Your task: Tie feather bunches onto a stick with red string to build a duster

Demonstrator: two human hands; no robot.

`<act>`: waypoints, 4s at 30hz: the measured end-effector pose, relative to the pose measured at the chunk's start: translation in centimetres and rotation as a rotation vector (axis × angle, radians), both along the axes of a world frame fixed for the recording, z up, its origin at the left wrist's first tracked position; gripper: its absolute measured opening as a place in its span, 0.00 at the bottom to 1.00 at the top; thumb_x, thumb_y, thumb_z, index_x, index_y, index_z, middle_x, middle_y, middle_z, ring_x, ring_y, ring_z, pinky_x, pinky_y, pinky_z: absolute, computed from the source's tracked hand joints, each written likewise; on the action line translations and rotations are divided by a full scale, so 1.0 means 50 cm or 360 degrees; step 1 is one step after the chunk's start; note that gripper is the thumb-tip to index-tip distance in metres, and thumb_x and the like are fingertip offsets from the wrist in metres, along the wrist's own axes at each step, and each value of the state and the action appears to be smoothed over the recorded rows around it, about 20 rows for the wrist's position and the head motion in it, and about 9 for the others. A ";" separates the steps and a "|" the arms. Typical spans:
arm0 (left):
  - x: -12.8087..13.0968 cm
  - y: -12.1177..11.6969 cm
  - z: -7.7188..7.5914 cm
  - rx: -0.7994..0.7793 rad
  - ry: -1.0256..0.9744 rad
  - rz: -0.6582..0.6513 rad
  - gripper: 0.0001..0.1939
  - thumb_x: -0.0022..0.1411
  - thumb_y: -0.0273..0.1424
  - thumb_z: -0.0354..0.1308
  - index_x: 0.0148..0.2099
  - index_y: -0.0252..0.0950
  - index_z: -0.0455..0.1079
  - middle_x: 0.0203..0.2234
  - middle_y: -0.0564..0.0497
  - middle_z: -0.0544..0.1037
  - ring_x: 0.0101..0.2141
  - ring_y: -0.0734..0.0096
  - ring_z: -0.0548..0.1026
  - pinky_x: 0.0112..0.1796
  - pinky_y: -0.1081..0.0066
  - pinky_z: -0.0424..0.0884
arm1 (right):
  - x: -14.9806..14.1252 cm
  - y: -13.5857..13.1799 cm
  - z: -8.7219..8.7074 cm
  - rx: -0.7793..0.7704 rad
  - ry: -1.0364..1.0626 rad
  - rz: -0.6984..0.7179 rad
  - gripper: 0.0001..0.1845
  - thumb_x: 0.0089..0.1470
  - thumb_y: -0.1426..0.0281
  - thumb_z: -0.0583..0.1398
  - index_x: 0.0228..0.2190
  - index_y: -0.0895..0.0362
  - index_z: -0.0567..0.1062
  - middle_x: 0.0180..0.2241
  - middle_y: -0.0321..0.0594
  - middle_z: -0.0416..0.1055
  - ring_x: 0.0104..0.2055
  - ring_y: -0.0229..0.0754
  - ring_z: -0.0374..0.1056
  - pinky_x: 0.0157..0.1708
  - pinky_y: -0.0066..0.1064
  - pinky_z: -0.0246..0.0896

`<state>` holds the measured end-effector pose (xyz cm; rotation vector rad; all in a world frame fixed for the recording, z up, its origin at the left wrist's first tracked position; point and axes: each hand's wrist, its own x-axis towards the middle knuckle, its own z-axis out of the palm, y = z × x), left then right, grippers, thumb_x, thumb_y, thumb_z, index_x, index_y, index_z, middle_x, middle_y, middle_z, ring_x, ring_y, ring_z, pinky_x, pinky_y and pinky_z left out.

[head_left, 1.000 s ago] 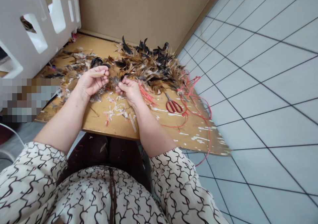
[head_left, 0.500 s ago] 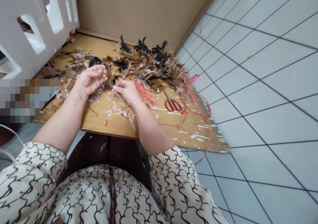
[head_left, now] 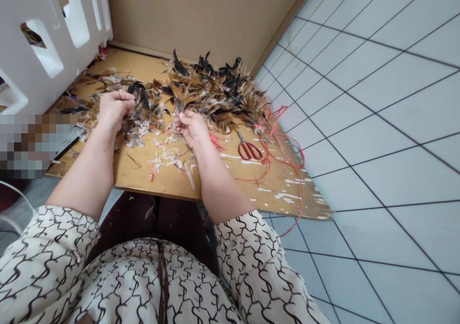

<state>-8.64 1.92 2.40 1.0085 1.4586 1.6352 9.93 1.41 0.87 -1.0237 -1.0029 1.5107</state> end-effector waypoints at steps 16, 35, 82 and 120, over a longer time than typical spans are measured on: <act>-0.001 0.020 -0.044 0.0146 0.0977 -0.0089 0.03 0.40 0.26 0.60 0.21 0.36 0.68 0.18 0.55 0.66 0.24 0.72 0.65 0.30 0.70 0.64 | -0.016 -0.018 0.010 -0.0073 -0.0054 0.0062 0.15 0.54 0.81 0.53 0.18 0.60 0.65 0.14 0.28 0.64 0.15 0.26 0.57 0.17 0.17 0.52; 0.073 -0.022 -0.028 0.0238 -0.0055 -0.0731 0.13 0.37 0.27 0.66 0.18 0.33 0.62 0.12 0.58 0.65 0.15 0.82 0.62 0.19 0.77 0.58 | -0.039 -0.036 0.007 -0.0146 -0.0082 0.0110 0.13 0.53 0.81 0.55 0.19 0.59 0.65 0.16 0.33 0.70 0.18 0.30 0.66 0.17 0.19 0.55; 0.099 -0.015 -0.048 0.0347 0.0414 -0.0521 0.04 0.45 0.27 0.56 0.22 0.36 0.63 0.14 0.58 0.63 0.18 0.78 0.60 0.22 0.74 0.57 | -0.039 -0.029 -0.005 -0.0097 -0.0203 0.0218 0.14 0.52 0.81 0.55 0.17 0.61 0.69 0.13 0.29 0.62 0.15 0.25 0.54 0.15 0.16 0.50; -0.010 -0.014 -0.002 -0.0130 0.1052 0.0207 0.03 0.46 0.25 0.59 0.28 0.32 0.72 0.19 0.53 0.71 0.24 0.73 0.65 0.30 0.71 0.61 | -0.021 -0.021 0.008 -0.0131 -0.0144 0.0056 0.12 0.55 0.79 0.54 0.21 0.60 0.68 0.15 0.29 0.64 0.15 0.25 0.57 0.15 0.17 0.49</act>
